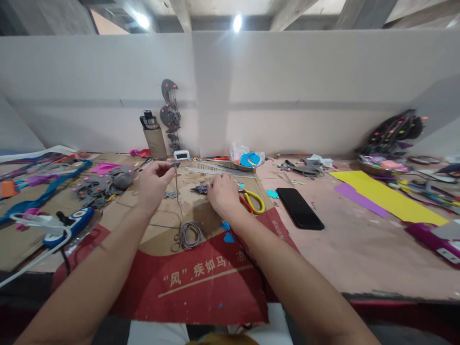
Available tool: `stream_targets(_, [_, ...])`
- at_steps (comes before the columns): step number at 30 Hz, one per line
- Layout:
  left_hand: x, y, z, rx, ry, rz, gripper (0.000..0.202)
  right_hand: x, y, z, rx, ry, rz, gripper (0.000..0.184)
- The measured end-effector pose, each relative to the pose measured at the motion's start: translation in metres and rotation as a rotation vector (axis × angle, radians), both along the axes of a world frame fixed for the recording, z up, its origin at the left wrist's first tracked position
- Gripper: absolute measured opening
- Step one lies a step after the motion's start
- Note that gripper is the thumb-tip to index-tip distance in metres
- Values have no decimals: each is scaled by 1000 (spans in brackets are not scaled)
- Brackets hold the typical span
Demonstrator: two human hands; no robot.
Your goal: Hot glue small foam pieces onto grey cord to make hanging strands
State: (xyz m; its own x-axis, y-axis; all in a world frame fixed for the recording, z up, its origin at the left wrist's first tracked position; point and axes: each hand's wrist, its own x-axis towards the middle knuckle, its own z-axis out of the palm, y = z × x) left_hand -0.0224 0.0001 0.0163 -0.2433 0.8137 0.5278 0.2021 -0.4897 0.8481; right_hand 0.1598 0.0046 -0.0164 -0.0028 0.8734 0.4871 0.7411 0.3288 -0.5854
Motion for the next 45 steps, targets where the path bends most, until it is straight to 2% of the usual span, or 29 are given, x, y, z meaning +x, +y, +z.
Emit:
stream_targets(3, [1,-5,2,91,123,97,5,-19,-5,16,-41,345,225,21])
stream_targets(6, [1,-7,2,163,228,131,3,-43,-6,27,-244,759,478,32])
stream_targets(8, [2,-7,2,148,224,131,3,-54,-7,29,-335,916,513,37])
stream_targets(10, [2,-7,2,92,162,111,4,-59,-6,28,-357,969,495,36])
stream_targets(16, [7,0,-2,-97,-125,-133,17,-51,0,19,-138,771,404,17])
stream_targets(21, [9,3,-5,-166,-225,-263,20,-44,0,22,-40,652,345,16])
stream_targets(27, [12,0,-4,-195,-237,-287,19,-43,-7,27,-24,604,309,16])
stream_targets(34, [13,-1,-4,-196,-227,-319,20,-43,-7,24,10,562,291,18])
stream_targets(45, [12,-2,-5,-184,-129,-284,23,-42,-8,24,129,375,214,25])
